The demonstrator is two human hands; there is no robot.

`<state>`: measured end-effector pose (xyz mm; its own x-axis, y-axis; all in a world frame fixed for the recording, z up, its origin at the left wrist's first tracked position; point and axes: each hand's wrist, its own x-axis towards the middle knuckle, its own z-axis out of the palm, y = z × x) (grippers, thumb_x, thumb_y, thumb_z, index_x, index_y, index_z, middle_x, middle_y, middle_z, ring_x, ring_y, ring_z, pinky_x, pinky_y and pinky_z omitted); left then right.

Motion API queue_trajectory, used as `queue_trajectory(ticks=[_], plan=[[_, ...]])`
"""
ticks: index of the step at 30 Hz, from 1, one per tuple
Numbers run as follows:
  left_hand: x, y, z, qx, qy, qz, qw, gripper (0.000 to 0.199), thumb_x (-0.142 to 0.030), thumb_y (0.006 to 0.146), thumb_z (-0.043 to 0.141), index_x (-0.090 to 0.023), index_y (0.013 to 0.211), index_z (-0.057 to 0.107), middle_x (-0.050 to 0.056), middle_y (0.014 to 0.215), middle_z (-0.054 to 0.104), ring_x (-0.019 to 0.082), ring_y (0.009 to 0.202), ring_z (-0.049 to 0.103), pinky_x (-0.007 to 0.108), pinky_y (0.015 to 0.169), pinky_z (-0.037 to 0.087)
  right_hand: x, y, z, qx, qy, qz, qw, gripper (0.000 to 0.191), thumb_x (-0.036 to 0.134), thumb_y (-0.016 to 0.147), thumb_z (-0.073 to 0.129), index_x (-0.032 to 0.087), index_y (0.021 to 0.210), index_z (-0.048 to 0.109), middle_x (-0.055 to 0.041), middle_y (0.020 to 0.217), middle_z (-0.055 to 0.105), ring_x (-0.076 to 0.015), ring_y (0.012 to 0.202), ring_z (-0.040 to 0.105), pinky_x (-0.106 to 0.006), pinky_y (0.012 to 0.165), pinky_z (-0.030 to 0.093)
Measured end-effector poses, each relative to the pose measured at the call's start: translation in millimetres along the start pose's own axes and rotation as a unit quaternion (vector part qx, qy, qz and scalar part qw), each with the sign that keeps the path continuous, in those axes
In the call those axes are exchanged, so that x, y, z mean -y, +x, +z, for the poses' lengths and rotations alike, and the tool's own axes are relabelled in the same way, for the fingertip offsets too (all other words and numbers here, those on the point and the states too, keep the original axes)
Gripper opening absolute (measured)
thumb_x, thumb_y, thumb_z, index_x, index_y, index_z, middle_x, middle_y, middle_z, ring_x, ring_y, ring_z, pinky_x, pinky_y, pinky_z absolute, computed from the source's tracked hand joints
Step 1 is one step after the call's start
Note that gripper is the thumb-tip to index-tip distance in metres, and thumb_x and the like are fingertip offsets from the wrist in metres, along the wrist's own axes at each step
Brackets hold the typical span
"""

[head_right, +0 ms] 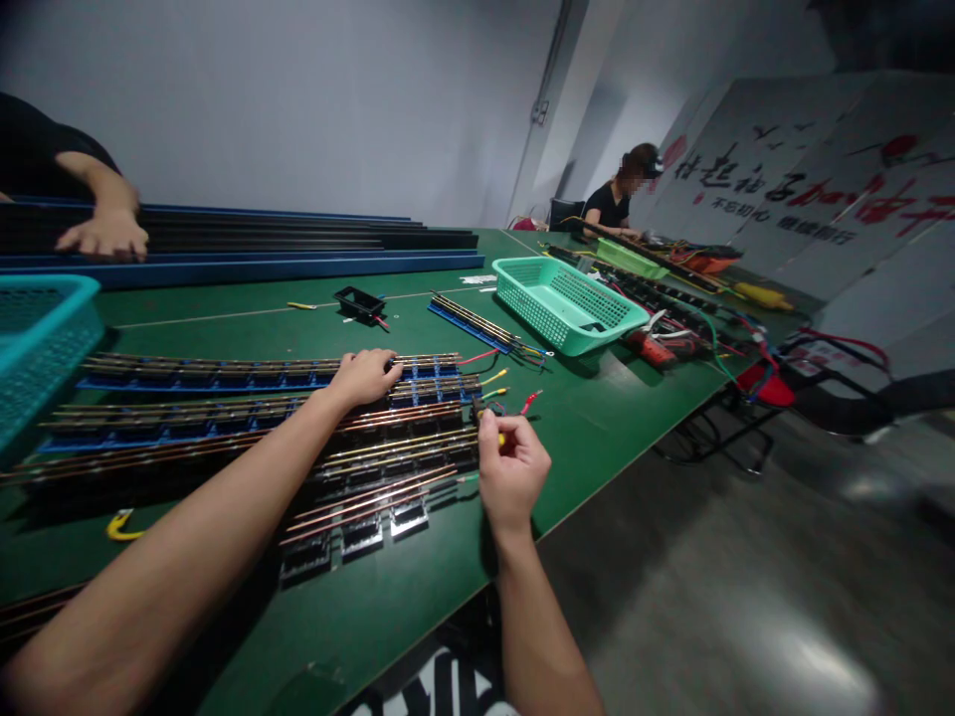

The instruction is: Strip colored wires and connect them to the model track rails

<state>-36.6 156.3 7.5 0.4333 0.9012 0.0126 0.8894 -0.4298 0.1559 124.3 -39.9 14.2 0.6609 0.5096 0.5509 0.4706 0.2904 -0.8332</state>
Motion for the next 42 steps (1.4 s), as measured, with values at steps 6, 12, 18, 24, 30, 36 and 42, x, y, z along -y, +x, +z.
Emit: queue_trajectory(ticks=[6, 12, 18, 24, 30, 36, 42], plan=[[-0.2, -0.5, -0.4, -0.002, -0.003, 0.000, 1.000, 0.049, -0.045, 0.099, 0.031, -0.018, 0.123, 0.064, 0.015, 0.130, 0.067, 0.033, 0.120, 0.060, 0.048, 0.099, 0.043, 3.5, -0.3, -4.1, 0.153, -0.082, -0.138, 0.975, 0.027, 0.027, 0.088, 0.067, 0.017, 0.064, 0.061, 0.0065, 0.053, 0.052, -0.0049, 0.045, 0.043, -0.019, 0.049, 0.035], [0.9, 0.4, 1.7, -0.006, -0.009, 0.002, 1.000, 0.049, -0.045, 0.098, 0.031, -0.018, 0.123, 0.064, 0.015, 0.131, 0.066, 0.033, 0.119, 0.060, 0.048, 0.099, 0.042, 4.0, -3.6, -3.9, 0.186, -0.091, -0.207, 0.956, 0.022, 0.019, 0.087, 0.066, 0.018, 0.066, 0.062, 0.0058, 0.054, 0.056, -0.0049, 0.044, 0.045, -0.018, 0.048, 0.036], [1.3, 0.9, 2.5, -0.009, -0.012, 0.005, 1.000, 0.050, -0.045, 0.098, 0.031, -0.017, 0.122, 0.064, 0.016, 0.129, 0.067, 0.034, 0.118, 0.061, 0.050, 0.099, 0.042, 0.8, -6.2, -5.6, 0.223, -0.084, -0.223, 0.945, 0.019, 0.017, 0.087, 0.066, 0.018, 0.068, 0.063, 0.0046, 0.057, 0.059, -0.0059, 0.047, 0.049, -0.018, 0.050, 0.040], [1.1, 0.2, 1.6, -0.004, -0.005, 0.002, 1.000, 0.048, -0.045, 0.098, 0.032, -0.018, 0.122, 0.064, 0.015, 0.130, 0.066, 0.033, 0.118, 0.060, 0.048, 0.100, 0.042, -8.3, -9.6, -4.3, 0.002, -0.052, -0.105, 0.993, 0.016, 0.027, 0.090, 0.066, 0.017, 0.078, 0.069, 0.0021, 0.062, 0.064, -0.0091, 0.050, 0.053, -0.021, 0.051, 0.045], [0.1, -1.0, 1.0, -0.009, -0.009, 0.006, 1.000, 0.050, -0.043, 0.099, 0.030, -0.016, 0.123, 0.064, 0.016, 0.130, 0.066, 0.034, 0.119, 0.060, 0.050, 0.099, 0.043, -8.4, -10.1, -4.4, 0.086, -0.098, -0.204, 0.970, 0.019, 0.022, 0.089, 0.067, 0.019, 0.070, 0.067, 0.0039, 0.057, 0.062, -0.0072, 0.046, 0.052, -0.019, 0.050, 0.043], [0.0, -1.6, 0.7, -0.008, -0.014, -0.001, 1.000, 0.049, -0.044, 0.099, 0.031, -0.018, 0.124, 0.064, 0.015, 0.132, 0.066, 0.033, 0.120, 0.060, 0.048, 0.100, 0.042, -5.3, -5.2, -7.0, 0.269, -0.103, -0.290, 0.913, 0.019, 0.015, 0.089, 0.065, 0.018, 0.071, 0.065, 0.0020, 0.059, 0.065, -0.0067, 0.048, 0.055, -0.018, 0.052, 0.041], [0.7, -0.6, 0.9, -0.005, -0.016, 0.002, 1.000, 0.050, -0.044, 0.098, 0.031, -0.017, 0.125, 0.063, 0.016, 0.131, 0.066, 0.034, 0.120, 0.059, 0.049, 0.100, 0.042, -10.4, -4.5, -9.3, 0.325, -0.125, -0.307, 0.886, 0.026, 0.017, 0.091, 0.060, 0.019, 0.065, 0.059, 0.0032, 0.057, 0.062, -0.0067, 0.047, 0.052, -0.019, 0.051, 0.038]])
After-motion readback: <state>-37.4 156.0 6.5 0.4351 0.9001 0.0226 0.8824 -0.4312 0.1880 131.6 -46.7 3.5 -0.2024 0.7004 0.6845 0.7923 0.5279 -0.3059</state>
